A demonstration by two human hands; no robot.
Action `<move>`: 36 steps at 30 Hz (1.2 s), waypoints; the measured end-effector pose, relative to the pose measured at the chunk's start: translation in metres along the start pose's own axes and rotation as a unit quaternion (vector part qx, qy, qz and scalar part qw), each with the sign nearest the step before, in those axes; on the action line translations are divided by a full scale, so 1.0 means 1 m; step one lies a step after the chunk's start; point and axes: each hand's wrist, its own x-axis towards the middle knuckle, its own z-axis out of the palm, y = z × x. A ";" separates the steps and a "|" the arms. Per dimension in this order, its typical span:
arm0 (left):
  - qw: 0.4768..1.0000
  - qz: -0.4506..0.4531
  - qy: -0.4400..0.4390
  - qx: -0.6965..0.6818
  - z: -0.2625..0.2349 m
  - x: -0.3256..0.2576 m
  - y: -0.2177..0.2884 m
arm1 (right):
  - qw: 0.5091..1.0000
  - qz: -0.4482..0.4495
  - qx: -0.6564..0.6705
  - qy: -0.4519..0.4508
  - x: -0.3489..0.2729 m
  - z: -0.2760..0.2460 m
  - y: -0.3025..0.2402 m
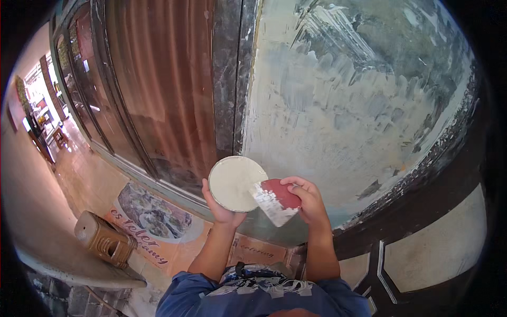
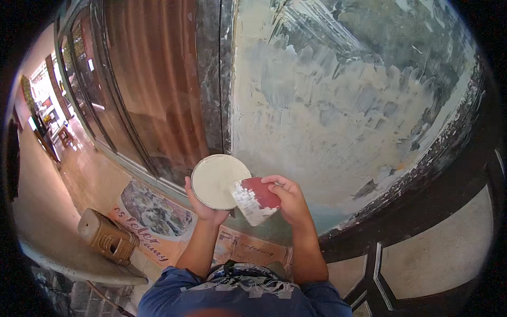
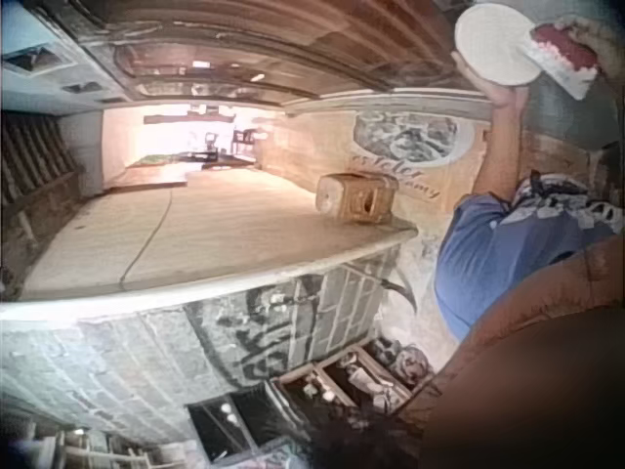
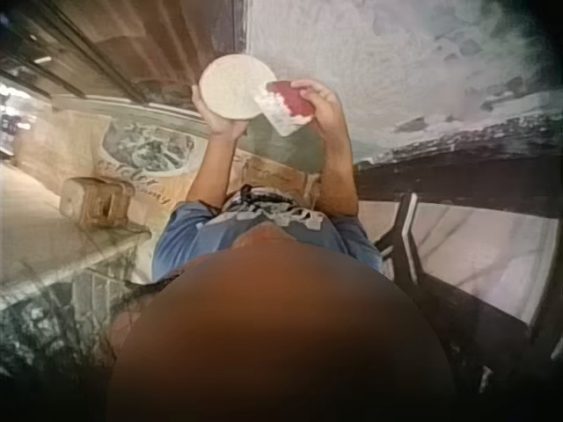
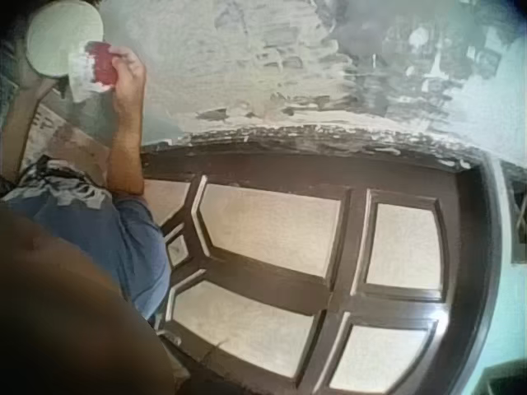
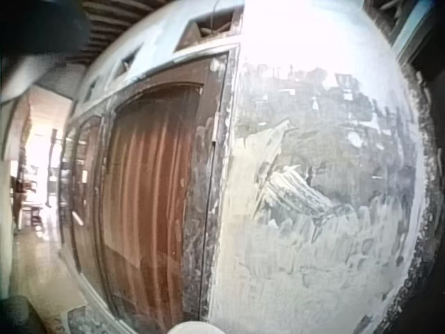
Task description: The person applies wall putty to a damaged wall surface using a putty knife, smoothing it out to repair the wall.
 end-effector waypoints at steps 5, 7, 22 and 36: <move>1.000 0.023 0.007 -0.008 -0.009 0.003 0.002 | 0.995 0.021 -0.100 0.021 0.002 -0.009 0.005; 1.000 0.008 0.005 -0.027 -0.009 0.002 0.000 | 0.998 0.007 -0.060 0.014 0.004 -0.007 0.004; 1.000 0.015 0.020 -0.009 -0.022 0.015 -0.009 | 1.000 -0.011 -0.019 0.016 0.032 0.020 0.011; 0.999 0.038 0.023 -0.017 -0.021 0.018 -0.009 | 0.994 0.074 0.083 -0.016 0.036 -0.001 0.010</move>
